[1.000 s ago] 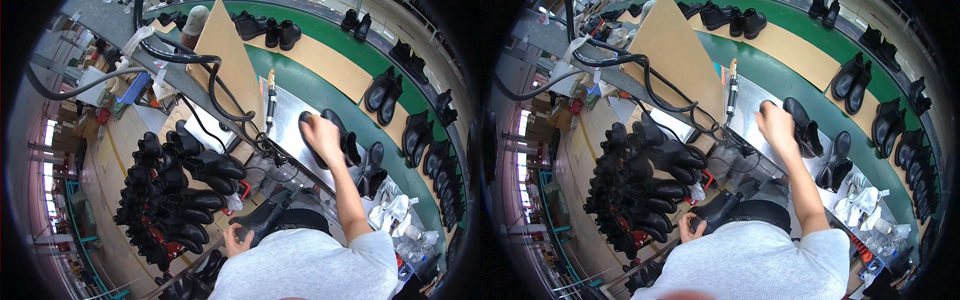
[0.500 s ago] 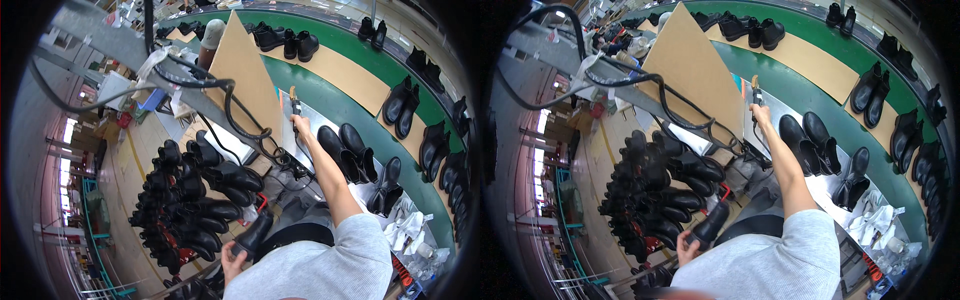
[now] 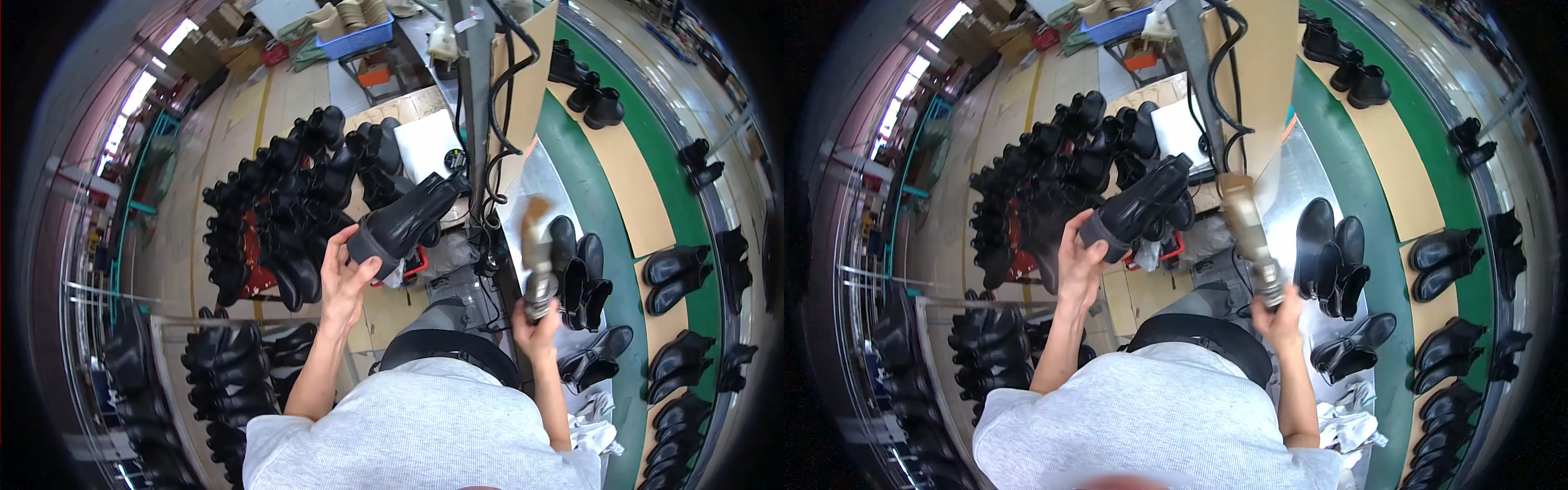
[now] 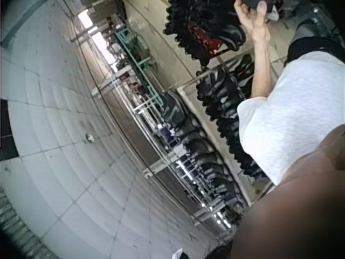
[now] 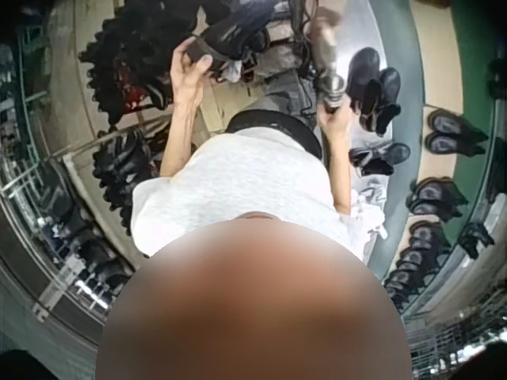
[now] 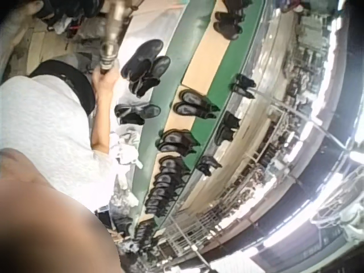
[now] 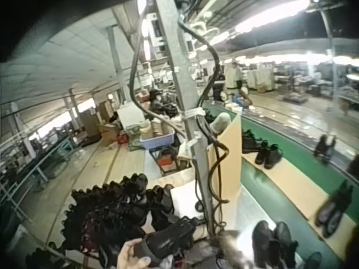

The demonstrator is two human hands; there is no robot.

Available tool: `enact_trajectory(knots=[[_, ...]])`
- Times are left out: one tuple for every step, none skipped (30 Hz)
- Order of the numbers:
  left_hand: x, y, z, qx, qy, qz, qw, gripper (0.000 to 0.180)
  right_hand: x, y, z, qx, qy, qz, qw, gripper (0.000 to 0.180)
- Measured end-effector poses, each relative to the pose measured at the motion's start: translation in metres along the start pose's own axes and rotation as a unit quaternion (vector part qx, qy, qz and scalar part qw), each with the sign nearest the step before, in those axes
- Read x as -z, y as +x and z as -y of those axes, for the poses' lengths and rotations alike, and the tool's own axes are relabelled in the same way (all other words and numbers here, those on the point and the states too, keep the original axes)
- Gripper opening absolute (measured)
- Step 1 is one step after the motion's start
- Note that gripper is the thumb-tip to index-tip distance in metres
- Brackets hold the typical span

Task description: Cleaning, heating, and inspecting black leather boots on a factory production line.

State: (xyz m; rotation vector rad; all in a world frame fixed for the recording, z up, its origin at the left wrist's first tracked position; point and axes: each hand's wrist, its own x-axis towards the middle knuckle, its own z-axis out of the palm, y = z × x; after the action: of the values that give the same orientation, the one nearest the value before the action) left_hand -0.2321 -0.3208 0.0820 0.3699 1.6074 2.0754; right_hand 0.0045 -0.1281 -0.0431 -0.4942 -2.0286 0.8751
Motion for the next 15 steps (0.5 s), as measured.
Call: enact_trajectory(knots=[[-0.004,-0.004,0.001,-0.009,0.002,-0.029,1.000,0.066,0.004,-0.002,0.013,-0.028,0.017,0.075,0.997,0.046],[-0.009,-0.009,0.001,-0.011,0.002,-0.039,0.999,0.066,0.009,0.000,0.031,-0.055,0.032,0.148,0.987,0.048],[-0.014,-0.013,0.002,-0.032,0.045,-0.062,0.997,0.068,0.012,0.006,0.047,-0.058,0.035,0.176,0.982,0.049],[-0.017,-0.017,0.003,-0.053,0.089,-0.086,0.991,0.071,0.011,0.015,0.063,-0.060,0.039,0.205,0.976,0.049],[-0.020,-0.020,0.003,-0.061,0.091,-0.098,0.989,0.074,0.012,0.022,0.077,-0.068,0.038,0.228,0.971,0.046],[-0.019,-0.022,0.005,-0.061,0.090,-0.099,0.989,0.074,0.012,0.023,0.082,-0.070,0.035,0.241,0.967,0.046],[-0.017,-0.025,0.008,-0.076,0.103,-0.102,0.987,0.075,0.010,0.024,0.085,-0.067,0.033,0.253,0.965,0.046],[-0.016,-0.027,0.010,-0.091,0.116,-0.106,0.983,0.075,0.009,0.023,0.087,-0.064,0.032,0.264,0.962,0.047],[-0.017,-0.029,0.010,-0.092,0.113,-0.107,0.984,0.075,0.010,0.022,0.088,-0.062,0.030,0.265,0.962,0.047],[-0.018,-0.031,0.010,-0.088,0.114,-0.108,0.984,0.075,0.011,0.019,0.089,-0.077,0.035,0.280,0.956,0.047],[-0.019,-0.032,0.009,-0.085,0.116,-0.109,0.984,0.076,0.011,0.018,0.089,-0.093,0.039,0.295,0.950,0.047],[-0.020,-0.035,0.008,-0.086,0.114,-0.113,0.983,0.076,0.011,0.017,0.091,-0.090,0.039,0.298,0.950,0.047],[-0.021,-0.037,0.007,-0.076,0.128,-0.116,0.982,0.076,0.012,0.017,0.093,-0.091,0.038,0.301,0.948,0.047],[-0.022,-0.038,0.006,-0.066,0.141,-0.118,0.981,0.075,0.012,0.016,0.094,-0.093,0.037,0.304,0.947,0.047],[-0.023,-0.040,0.006,-0.067,0.140,-0.120,0.981,0.075,0.012,0.016,0.094,-0.090,0.036,0.306,0.947,0.047]])
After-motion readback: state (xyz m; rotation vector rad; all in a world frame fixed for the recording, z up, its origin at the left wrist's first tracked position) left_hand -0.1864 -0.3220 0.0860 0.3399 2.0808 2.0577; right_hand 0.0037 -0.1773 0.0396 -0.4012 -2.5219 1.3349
